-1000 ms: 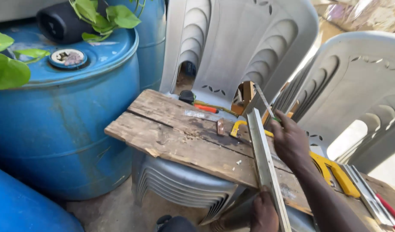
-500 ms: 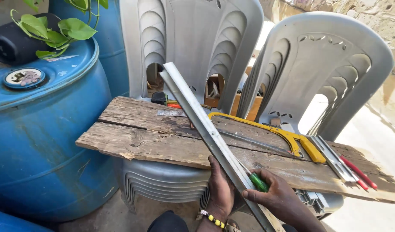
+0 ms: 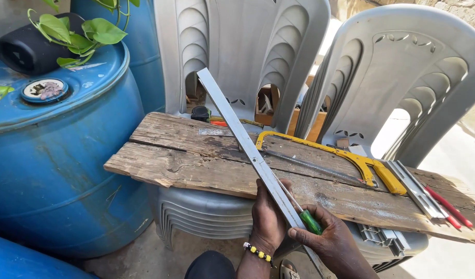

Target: The person uses a hacksaw to cut a long, thin metal profile on a wooden plank. After cutting, the person uses a green-handled screwdriver to pry and separate the two pieces of the metal profile.

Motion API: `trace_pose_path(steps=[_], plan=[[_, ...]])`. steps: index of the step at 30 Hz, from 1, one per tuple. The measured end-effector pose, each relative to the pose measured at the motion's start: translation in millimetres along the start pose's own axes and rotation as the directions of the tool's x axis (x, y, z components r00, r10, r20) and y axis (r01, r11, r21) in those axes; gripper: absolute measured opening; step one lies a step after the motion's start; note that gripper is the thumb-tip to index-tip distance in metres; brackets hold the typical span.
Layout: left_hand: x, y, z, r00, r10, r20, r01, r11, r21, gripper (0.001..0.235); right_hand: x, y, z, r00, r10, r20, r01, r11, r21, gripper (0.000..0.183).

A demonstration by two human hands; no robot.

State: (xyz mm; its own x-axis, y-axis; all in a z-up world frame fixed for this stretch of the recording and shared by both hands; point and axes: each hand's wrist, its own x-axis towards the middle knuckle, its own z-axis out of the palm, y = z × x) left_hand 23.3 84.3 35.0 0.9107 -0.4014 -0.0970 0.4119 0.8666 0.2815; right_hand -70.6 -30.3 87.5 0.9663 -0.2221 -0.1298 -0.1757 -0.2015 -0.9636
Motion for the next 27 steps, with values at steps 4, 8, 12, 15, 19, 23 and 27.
trace_pose_path(steps=[4, 8, 12, 15, 19, 23, 27], plan=[[2.0, 6.7, 1.9, 0.979, 0.188, 0.072, -0.197, 0.968, 0.157, 0.049, -5.5, -17.5, -3.1, 0.993, -0.015, -0.119, -0.029, 0.934, -0.356, 0.038], [0.7, 23.8, 2.0, 0.939, 0.342, 0.039, -0.329, 0.858, 0.396, 0.049, 10.8, -22.2, -35.3, 0.971, -0.212, -0.11, 0.067, 0.683, -0.727, 0.048], [-7.0, 40.5, 13.2, 0.94, 0.319, 0.119, -0.34, 0.871, 0.353, 0.042, 25.8, -50.4, -42.8, 0.919, -0.393, -0.045, 0.19, 0.538, -0.821, 0.05], [-17.5, 52.2, 32.4, 0.885, 0.395, 0.247, -0.464, 0.794, 0.393, 0.066, 41.3, -43.6, -46.5, 0.889, -0.456, 0.044, 0.349, 0.614, -0.708, 0.048], [-25.4, 60.6, 49.0, 0.784, 0.464, 0.411, -0.619, 0.547, 0.563, 0.07, 52.5, -56.7, -50.5, 0.884, -0.464, 0.051, 0.408, 0.715, -0.568, 0.041], [-36.4, 66.9, 58.9, 0.858, 0.445, 0.257, -0.508, 0.658, 0.556, 0.071, 53.3, -73.8, -48.2, 0.946, -0.323, 0.01, 0.287, 0.825, -0.487, 0.041], [-25.9, 69.3, 45.7, 0.879, 0.447, 0.169, -0.474, 0.768, 0.431, 0.073, 62.5, -58.5, -46.1, 0.918, -0.375, 0.127, 0.39, 0.799, -0.457, 0.048]])
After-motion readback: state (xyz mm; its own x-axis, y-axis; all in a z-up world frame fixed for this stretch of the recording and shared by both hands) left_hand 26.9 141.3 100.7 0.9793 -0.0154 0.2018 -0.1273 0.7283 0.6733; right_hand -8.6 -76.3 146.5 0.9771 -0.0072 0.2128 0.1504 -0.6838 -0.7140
